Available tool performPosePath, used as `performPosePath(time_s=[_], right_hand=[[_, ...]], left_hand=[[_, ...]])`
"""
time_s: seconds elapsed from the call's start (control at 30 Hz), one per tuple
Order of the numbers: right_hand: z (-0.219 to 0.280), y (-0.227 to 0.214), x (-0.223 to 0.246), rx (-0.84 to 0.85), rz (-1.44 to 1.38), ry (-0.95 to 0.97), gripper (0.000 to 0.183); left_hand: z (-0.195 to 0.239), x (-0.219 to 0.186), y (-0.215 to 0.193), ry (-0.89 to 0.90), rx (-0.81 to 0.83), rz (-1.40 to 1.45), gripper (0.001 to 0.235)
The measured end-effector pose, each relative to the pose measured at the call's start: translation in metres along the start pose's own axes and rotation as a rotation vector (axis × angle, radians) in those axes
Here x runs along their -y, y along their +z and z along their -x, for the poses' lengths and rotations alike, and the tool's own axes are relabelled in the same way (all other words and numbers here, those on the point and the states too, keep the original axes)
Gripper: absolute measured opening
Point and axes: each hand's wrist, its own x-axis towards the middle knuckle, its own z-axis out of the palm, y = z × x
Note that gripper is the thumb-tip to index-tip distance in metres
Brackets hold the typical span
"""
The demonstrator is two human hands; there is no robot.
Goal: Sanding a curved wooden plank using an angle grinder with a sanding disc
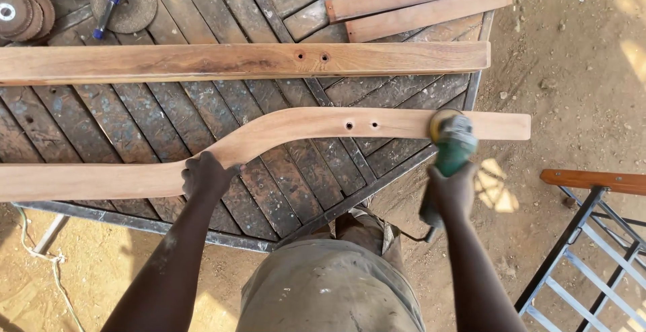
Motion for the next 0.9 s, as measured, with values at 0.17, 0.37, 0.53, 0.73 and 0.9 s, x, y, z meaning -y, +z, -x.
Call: performPosePath(time_s=[0.17, 0.37, 0.53, 0.73, 0.9], right_hand=[[0.049, 0.06, 0.06, 0.29, 0.274, -0.246, 0.07], [0.052, 0.067, 0.081, 0.444, 0.421, -0.557, 0.074], [0.002, 0.015, 0.05, 0.376, 0.342, -0.302, 0.073], [-0.116, -0.055, -0.063, 0.017, 0.191, -0.048, 0.072], [-0.171, -0.129, -0.081, -0.112, 0.052, 0.44, 0.071]], left_hand=[[-0.009, 0.002, 0.009, -0.048, 0.011, 0.009, 0.095], [-0.003, -0.006, 0.002, -0.078, 0.007, 0.059, 0.089], [0.001, -0.011, -0.007, -0.09, 0.042, 0.109, 0.083], [-0.004, -0.013, 0.001, -0.112, 0.024, 0.088, 0.077], [-0.022, -0.007, 0.007, -0.189, 0.058, 0.077, 0.101]])
